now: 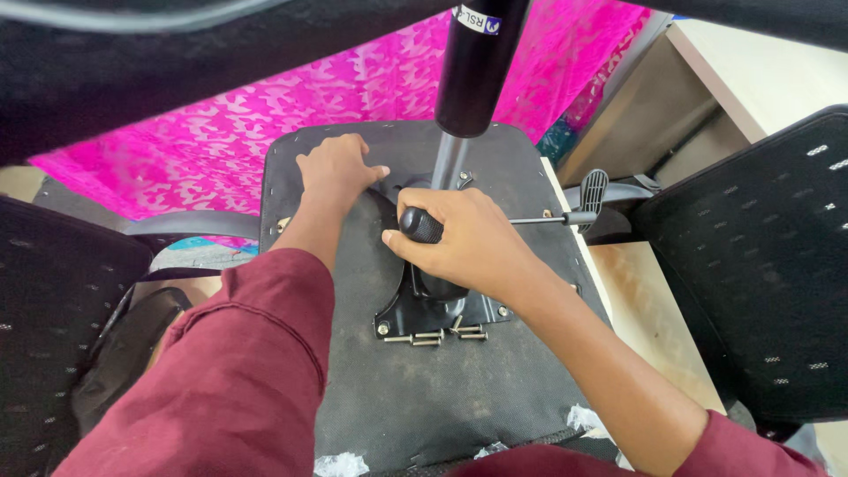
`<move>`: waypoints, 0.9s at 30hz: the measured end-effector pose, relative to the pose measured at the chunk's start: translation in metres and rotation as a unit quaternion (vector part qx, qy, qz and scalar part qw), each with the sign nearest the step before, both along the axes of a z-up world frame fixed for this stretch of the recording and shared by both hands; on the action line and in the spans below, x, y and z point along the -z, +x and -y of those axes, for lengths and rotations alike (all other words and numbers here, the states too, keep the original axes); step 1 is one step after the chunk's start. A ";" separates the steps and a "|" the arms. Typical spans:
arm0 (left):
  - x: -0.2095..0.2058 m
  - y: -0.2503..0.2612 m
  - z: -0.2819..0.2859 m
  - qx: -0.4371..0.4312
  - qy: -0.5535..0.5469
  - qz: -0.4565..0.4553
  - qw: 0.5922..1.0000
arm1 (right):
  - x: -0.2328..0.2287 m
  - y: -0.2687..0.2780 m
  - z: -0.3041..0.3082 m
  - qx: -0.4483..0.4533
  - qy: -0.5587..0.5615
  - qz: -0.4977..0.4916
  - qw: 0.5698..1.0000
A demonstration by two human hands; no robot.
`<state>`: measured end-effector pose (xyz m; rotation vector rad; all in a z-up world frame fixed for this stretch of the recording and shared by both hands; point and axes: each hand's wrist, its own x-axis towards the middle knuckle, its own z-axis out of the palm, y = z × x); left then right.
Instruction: The person uses a screwdriver to tighten screws on the underside of an office chair seat, securing the central gas lift mechanism to the seat plate. The person works on multiple screw locations around the central hub.
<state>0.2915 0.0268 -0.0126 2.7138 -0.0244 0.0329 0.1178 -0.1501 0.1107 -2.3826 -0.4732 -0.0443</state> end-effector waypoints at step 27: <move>-0.012 -0.033 0.002 0.016 -0.081 0.130 0.988 | 0.002 -0.001 0.004 -0.022 0.032 0.014 0.999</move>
